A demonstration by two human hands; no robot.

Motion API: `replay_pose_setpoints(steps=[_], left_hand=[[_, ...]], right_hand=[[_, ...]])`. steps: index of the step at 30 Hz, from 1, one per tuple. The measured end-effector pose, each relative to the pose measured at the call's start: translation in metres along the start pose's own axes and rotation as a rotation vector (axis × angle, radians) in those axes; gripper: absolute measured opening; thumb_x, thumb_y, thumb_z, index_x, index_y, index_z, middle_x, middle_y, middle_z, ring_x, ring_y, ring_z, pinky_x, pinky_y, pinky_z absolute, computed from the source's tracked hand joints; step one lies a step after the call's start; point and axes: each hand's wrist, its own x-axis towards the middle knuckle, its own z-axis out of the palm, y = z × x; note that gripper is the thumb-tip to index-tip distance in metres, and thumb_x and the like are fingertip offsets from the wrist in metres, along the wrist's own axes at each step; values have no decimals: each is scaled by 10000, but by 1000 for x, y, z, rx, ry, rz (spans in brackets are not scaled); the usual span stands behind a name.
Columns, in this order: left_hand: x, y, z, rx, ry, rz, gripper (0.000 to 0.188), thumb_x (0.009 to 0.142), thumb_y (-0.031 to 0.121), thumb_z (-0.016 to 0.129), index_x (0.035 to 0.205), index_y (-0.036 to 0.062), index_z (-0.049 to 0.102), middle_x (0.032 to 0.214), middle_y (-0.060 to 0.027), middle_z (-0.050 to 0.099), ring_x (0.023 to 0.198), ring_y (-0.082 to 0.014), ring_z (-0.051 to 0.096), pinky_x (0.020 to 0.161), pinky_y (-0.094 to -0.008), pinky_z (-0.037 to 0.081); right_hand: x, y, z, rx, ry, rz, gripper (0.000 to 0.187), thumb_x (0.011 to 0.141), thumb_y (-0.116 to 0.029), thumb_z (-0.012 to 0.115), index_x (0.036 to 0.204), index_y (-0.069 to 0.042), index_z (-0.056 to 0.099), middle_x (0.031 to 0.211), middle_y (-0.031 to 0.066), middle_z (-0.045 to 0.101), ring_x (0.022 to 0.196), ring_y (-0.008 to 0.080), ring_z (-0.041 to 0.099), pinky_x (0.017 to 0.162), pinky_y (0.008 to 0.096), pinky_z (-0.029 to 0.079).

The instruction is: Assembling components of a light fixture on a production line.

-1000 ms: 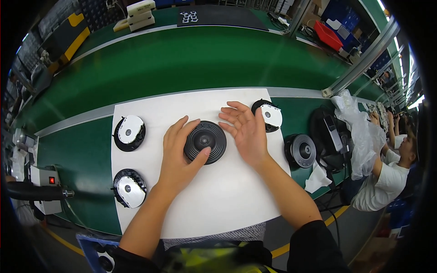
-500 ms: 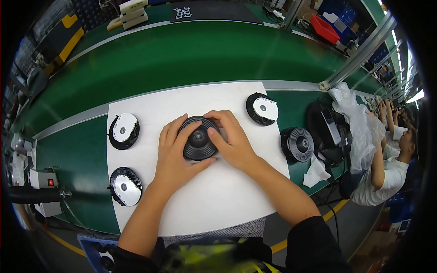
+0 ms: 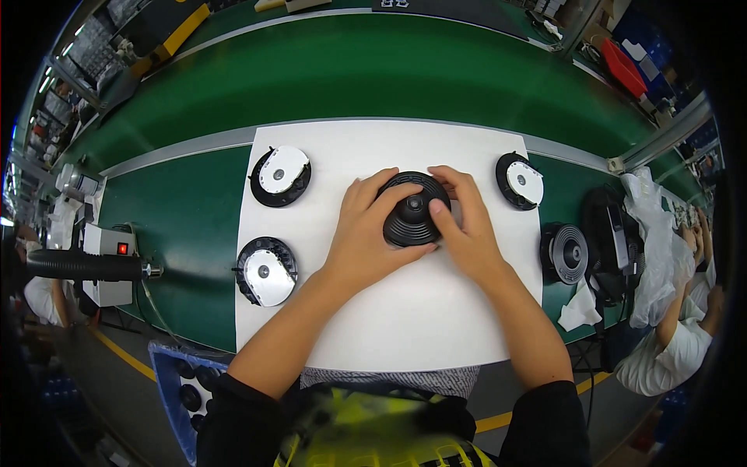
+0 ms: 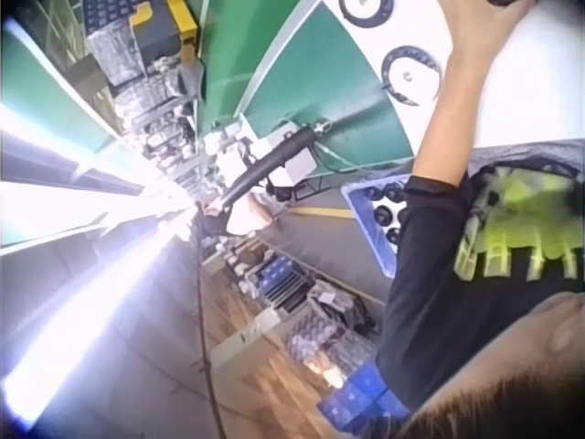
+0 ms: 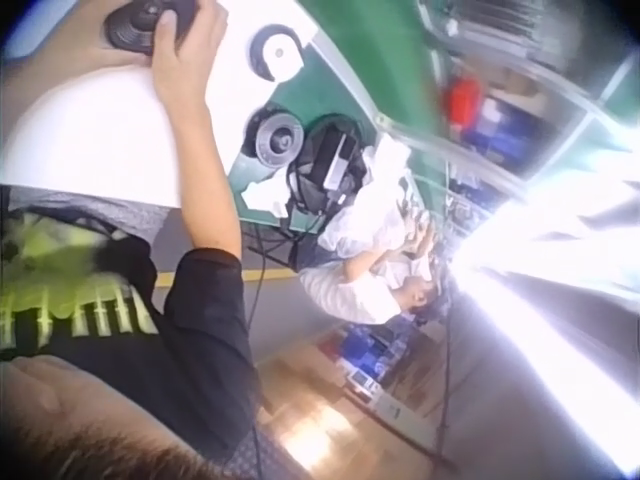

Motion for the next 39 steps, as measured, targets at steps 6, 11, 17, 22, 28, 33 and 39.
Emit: replay_pose_setpoints(steps=[6, 11, 17, 22, 28, 33, 39], left_hand=[[-2, 5, -6, 17, -59, 4, 750, 597, 132, 911, 1284, 142, 611, 1420, -187, 455, 1320, -374, 454, 1092, -431, 407], [-5, 8, -3, 48, -109, -27, 753, 584, 119, 905, 1278, 139, 615, 1443, -179, 417, 1325, -372, 449, 1105, -430, 396], [-3, 10, -2, 82, -108, -72, 734, 567, 120, 912, 1249, 161, 644, 1434, -168, 419, 1302, -371, 450, 1074, -438, 422], [4, 5, 3, 112, -94, -30, 711, 564, 122, 917, 1226, 142, 658, 1386, -161, 466, 1249, -355, 511, 1045, -422, 453], [4, 2, 8, 48, -74, -26, 718, 552, 107, 919, 1220, 92, 656, 1345, -169, 497, 1218, -316, 553, 1005, -384, 494], [1, -2, 5, 19, 43, 30, 731, 555, 115, 932, 1220, 49, 637, 1327, -174, 510, 1196, -288, 569, 992, -361, 503], [-2, -7, -4, 44, 29, 52, 827, 583, 126, 927, 1316, 43, 553, 1386, -159, 477, 1263, -275, 526, 1079, -364, 430]], right_hand=[[6, -9, -20, 545, 220, 147, 465, 1054, -421, 390, 1289, -47, 535, 1137, 96, 610, 1054, 180, 562, 942, 348, 447], [5, -9, -36, 887, 340, 190, 431, 1039, -413, 408, 1201, -46, 565, 1039, 86, 624, 940, 177, 572, 866, 337, 451], [-3, 3, -44, 1394, 576, 294, 311, 1004, -320, 425, 990, -50, 579, 768, 35, 561, 683, 151, 482, 681, 295, 398], [-3, 2, -43, 1360, 590, 276, 328, 1014, -297, 360, 949, -54, 570, 694, 34, 532, 582, 144, 418, 559, 281, 351], [-2, 6, -44, 1321, 525, 292, 350, 1023, -283, 328, 941, -50, 575, 675, 32, 540, 577, 134, 417, 578, 284, 350], [-5, 6, -43, 1269, 468, 225, 304, 1030, -236, 375, 970, -37, 596, 720, 12, 456, 621, 132, 357, 617, 284, 336], [-6, 7, -45, 1309, 442, 224, 289, 1027, -225, 387, 975, -28, 592, 728, 13, 438, 633, 130, 355, 624, 281, 331]])
